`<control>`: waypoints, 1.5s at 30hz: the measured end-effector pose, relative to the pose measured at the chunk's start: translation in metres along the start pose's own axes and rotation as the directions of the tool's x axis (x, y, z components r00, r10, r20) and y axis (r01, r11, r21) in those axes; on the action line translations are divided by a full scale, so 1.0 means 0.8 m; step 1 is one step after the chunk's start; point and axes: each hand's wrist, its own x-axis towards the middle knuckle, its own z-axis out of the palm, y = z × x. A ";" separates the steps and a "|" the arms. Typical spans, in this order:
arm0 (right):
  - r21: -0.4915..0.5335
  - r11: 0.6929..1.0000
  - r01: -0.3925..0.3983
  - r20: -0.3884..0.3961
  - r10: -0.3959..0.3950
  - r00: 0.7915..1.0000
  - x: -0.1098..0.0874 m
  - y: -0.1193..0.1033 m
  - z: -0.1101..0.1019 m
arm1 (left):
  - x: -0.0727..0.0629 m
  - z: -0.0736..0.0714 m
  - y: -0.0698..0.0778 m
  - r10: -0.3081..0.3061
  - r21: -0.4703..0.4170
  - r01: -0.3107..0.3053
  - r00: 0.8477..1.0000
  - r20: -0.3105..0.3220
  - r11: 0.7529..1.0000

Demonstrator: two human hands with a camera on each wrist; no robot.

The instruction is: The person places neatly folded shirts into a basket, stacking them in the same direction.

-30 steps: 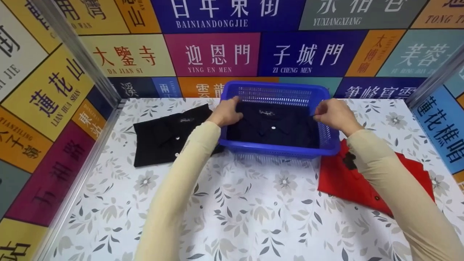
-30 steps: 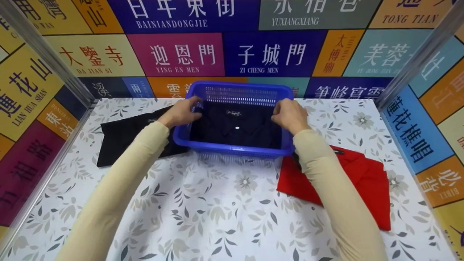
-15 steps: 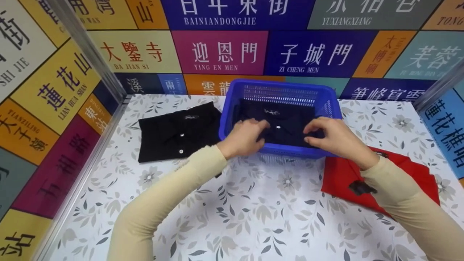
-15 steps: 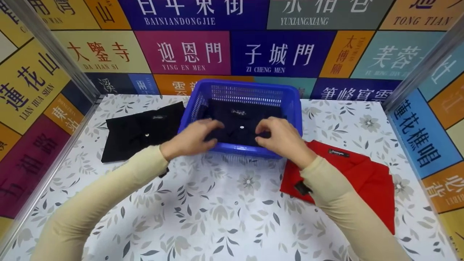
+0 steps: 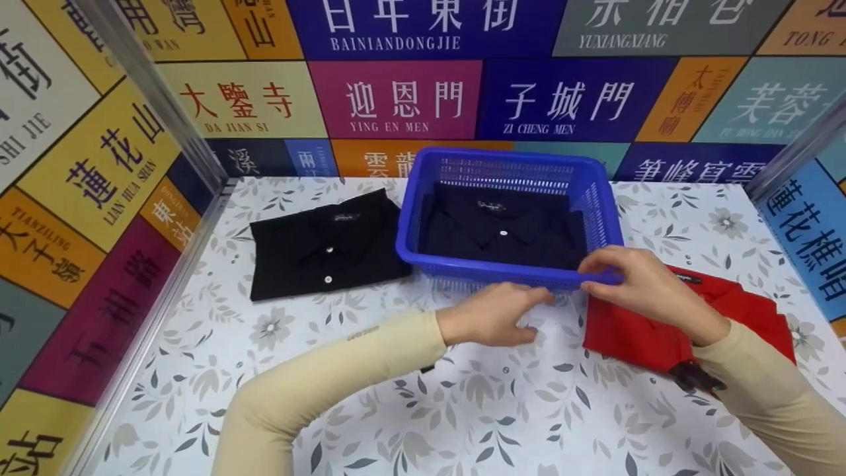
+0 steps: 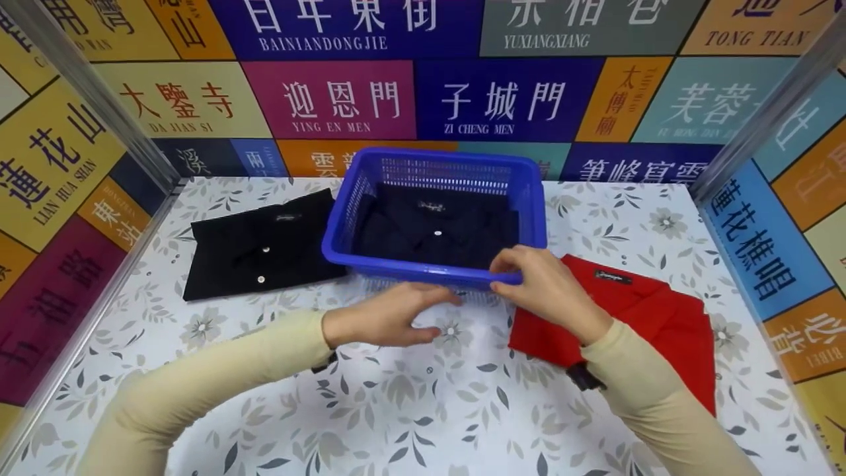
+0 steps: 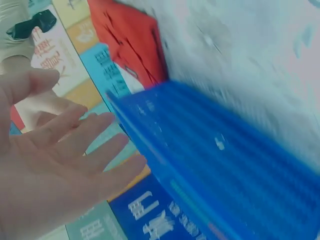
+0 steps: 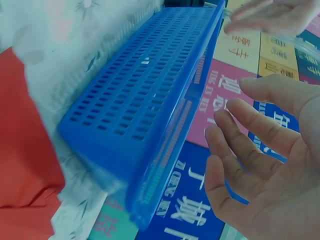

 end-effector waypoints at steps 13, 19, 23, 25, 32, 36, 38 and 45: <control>0.032 0.963 -0.266 0.061 0.264 0.963 -0.053 0.059 -0.026 | 0.071 0.055 -0.007 -0.142 -0.089 0.153 0.983 0.120 0.984; 0.017 0.930 -0.367 0.088 0.364 0.927 -0.070 0.102 -0.031 | 0.112 0.076 -0.015 -0.248 -0.168 0.272 0.957 0.153 0.948; -0.056 0.922 -0.383 0.098 0.387 0.917 -0.080 0.128 -0.031 | 0.130 0.090 -0.016 -0.266 -0.132 0.287 0.951 0.156 0.949; -0.077 0.918 -0.389 0.112 0.395 0.912 -0.085 0.139 -0.031 | 0.134 0.096 -0.016 -0.270 -0.131 0.291 0.950 0.156 0.948; -0.114 0.900 -0.421 0.135 0.434 0.891 -0.099 0.167 -0.034 | 0.144 0.100 -0.015 -0.346 -0.252 0.373 0.927 0.146 0.893; -0.157 0.888 -0.432 0.126 0.452 0.883 -0.108 0.179 -0.038 | 0.153 0.100 -0.009 -0.378 -0.268 0.402 0.916 0.137 0.876; -0.169 0.877 -0.451 0.127 0.473 0.872 -0.115 0.185 -0.041 | 0.158 0.102 -0.006 -0.393 -0.261 0.415 0.910 0.134 0.872; -0.216 0.835 -0.506 0.104 0.535 0.839 -0.146 0.215 -0.054 | 0.168 0.108 0.001 -0.430 -0.291 0.437 0.898 0.093 0.851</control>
